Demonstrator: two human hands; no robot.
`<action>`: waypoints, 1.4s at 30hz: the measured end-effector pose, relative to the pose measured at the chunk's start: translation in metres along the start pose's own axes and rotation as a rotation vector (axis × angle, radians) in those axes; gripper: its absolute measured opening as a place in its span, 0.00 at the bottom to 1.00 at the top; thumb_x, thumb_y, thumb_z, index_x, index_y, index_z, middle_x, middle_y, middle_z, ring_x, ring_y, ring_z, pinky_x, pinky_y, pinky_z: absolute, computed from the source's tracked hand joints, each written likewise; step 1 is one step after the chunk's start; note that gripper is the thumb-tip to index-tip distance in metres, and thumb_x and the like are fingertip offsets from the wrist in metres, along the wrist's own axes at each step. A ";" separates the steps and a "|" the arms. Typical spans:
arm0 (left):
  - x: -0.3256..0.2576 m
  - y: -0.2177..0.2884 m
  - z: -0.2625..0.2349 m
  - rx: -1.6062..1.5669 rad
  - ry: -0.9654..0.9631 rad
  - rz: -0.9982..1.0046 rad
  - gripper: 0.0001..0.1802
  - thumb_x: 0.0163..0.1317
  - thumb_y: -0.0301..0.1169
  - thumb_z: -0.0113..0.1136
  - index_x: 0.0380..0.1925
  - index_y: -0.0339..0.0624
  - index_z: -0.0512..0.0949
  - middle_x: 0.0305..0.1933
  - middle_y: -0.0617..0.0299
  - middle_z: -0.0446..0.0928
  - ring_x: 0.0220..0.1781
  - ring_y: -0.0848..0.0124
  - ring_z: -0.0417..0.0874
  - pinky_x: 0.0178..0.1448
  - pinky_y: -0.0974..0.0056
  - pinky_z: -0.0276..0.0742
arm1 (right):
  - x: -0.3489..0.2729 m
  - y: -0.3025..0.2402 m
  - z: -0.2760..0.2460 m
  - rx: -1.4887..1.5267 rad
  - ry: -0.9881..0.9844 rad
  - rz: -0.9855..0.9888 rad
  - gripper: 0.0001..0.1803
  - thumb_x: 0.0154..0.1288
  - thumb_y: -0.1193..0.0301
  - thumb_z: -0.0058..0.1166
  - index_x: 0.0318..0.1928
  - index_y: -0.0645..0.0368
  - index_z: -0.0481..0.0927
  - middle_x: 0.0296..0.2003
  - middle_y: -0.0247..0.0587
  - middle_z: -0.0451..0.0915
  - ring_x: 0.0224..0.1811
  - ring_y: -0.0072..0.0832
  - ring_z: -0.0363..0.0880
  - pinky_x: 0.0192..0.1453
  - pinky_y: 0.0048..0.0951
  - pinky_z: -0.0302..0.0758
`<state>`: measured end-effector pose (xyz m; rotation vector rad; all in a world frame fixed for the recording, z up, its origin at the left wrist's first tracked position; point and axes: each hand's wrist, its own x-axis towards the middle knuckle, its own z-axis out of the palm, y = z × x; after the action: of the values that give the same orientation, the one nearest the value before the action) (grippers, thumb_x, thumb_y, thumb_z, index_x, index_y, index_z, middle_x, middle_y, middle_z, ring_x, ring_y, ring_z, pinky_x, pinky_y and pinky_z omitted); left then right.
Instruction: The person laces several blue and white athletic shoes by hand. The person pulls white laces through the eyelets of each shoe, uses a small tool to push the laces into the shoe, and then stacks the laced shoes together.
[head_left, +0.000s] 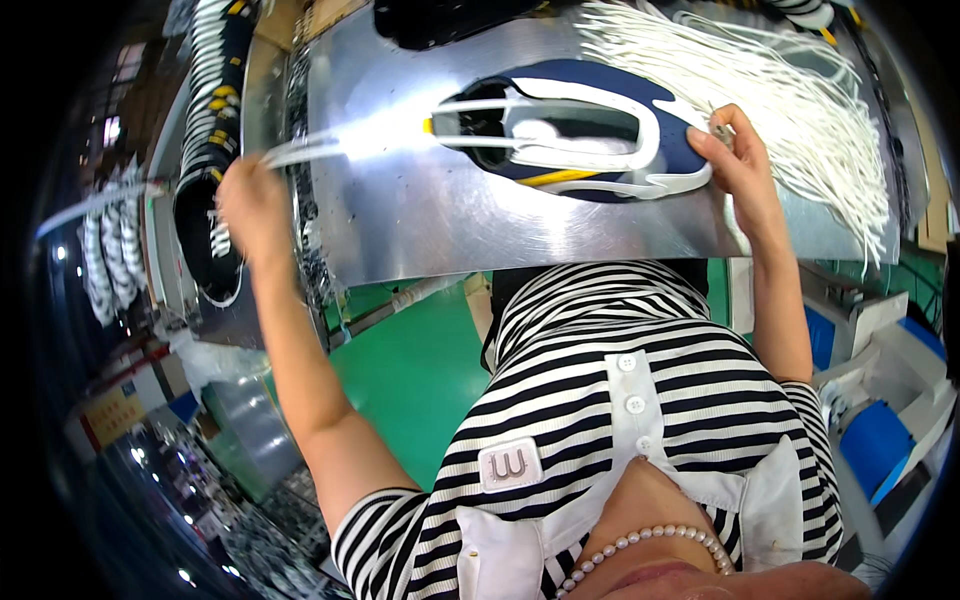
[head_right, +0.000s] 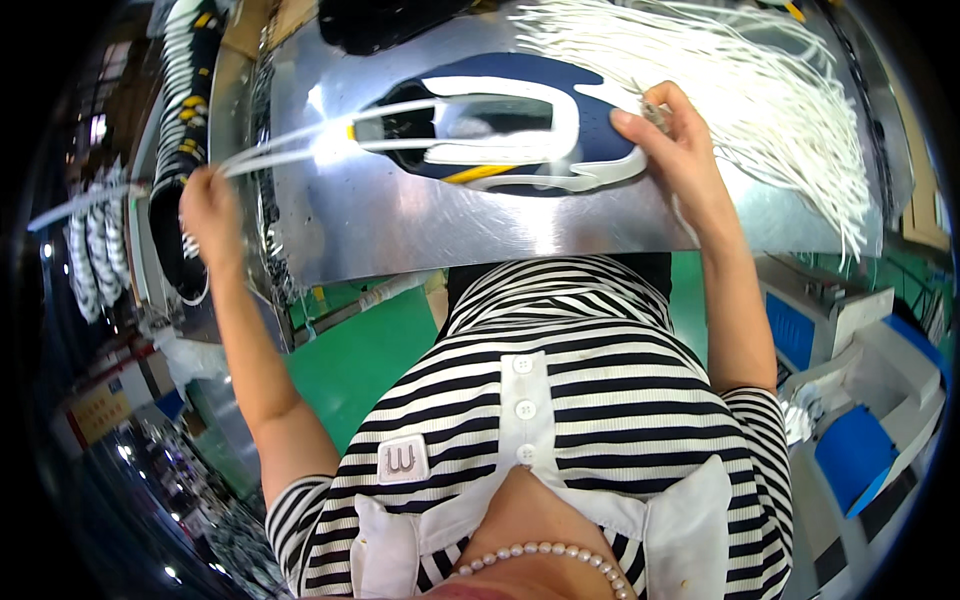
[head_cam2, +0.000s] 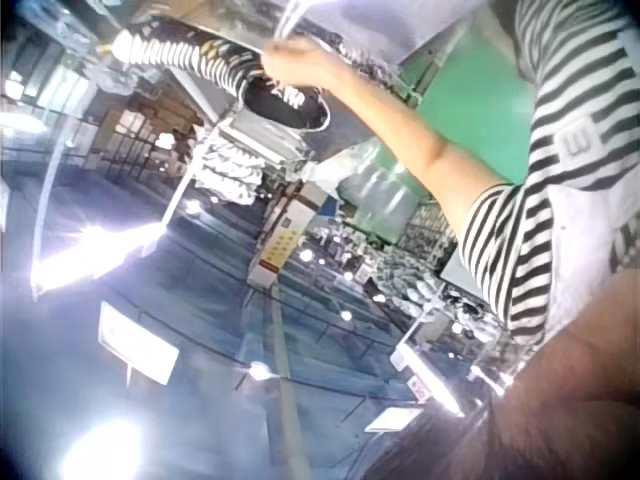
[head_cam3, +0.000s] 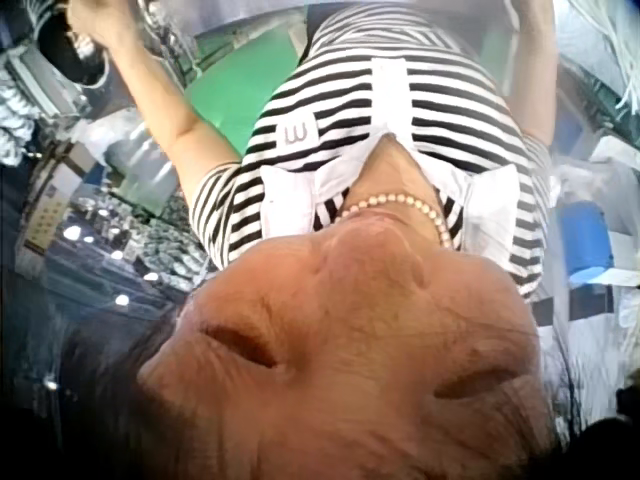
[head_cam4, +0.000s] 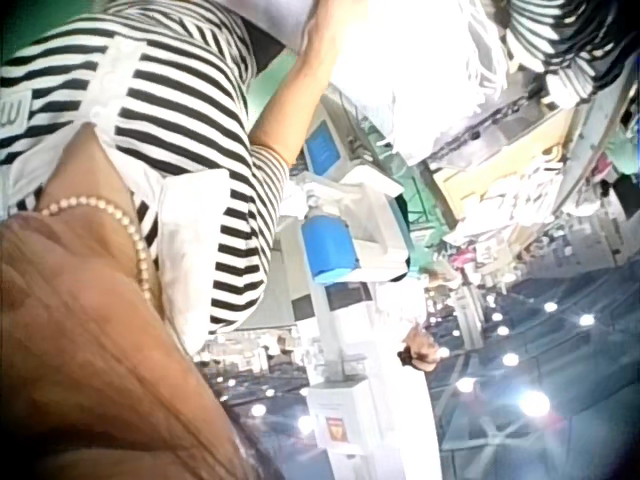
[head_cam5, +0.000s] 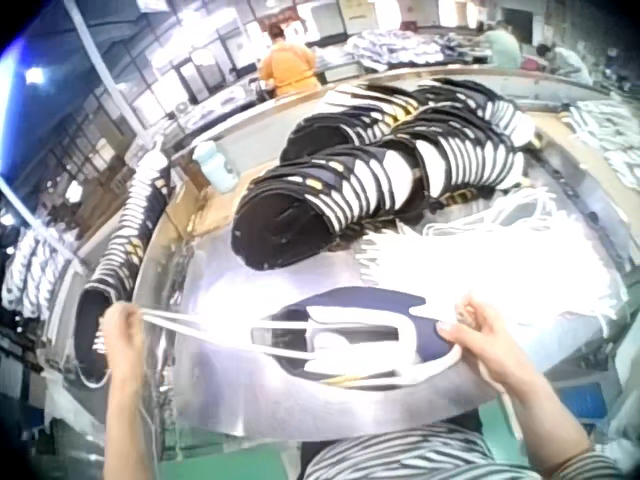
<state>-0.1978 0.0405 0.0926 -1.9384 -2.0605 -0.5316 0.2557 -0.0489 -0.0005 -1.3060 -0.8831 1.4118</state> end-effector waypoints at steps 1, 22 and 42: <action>0.001 -0.008 -0.008 0.105 0.064 -0.080 0.07 0.60 0.28 0.58 0.33 0.35 0.81 0.34 0.48 0.81 0.38 0.50 0.81 0.45 0.52 0.75 | -0.004 -0.001 -0.009 0.026 0.077 0.023 0.13 0.64 0.69 0.63 0.35 0.52 0.68 0.27 0.26 0.76 0.24 0.11 0.68 0.26 0.15 0.60; -0.063 0.219 0.039 -0.941 -0.350 0.656 0.04 0.57 0.24 0.66 0.32 0.38 0.81 0.51 0.56 0.80 0.51 0.64 0.78 0.54 0.63 0.72 | -0.001 0.004 0.038 -0.234 -0.132 -0.350 0.09 0.63 0.71 0.62 0.41 0.61 0.83 0.35 0.31 0.81 0.37 0.18 0.76 0.44 0.20 0.72; -0.103 0.210 0.068 -1.187 -0.919 -0.444 0.11 0.63 0.34 0.64 0.39 0.37 0.82 0.32 0.63 0.82 0.26 0.80 0.75 0.29 0.72 0.69 | 0.011 0.031 0.061 -0.518 0.008 -0.218 0.20 0.57 0.65 0.63 0.50 0.58 0.78 0.34 0.45 0.85 0.35 0.39 0.83 0.42 0.36 0.76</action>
<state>0.0230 -0.0136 0.0049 -2.6196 -3.2562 -1.4225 0.1912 -0.0398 -0.0239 -1.5325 -1.4030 1.0400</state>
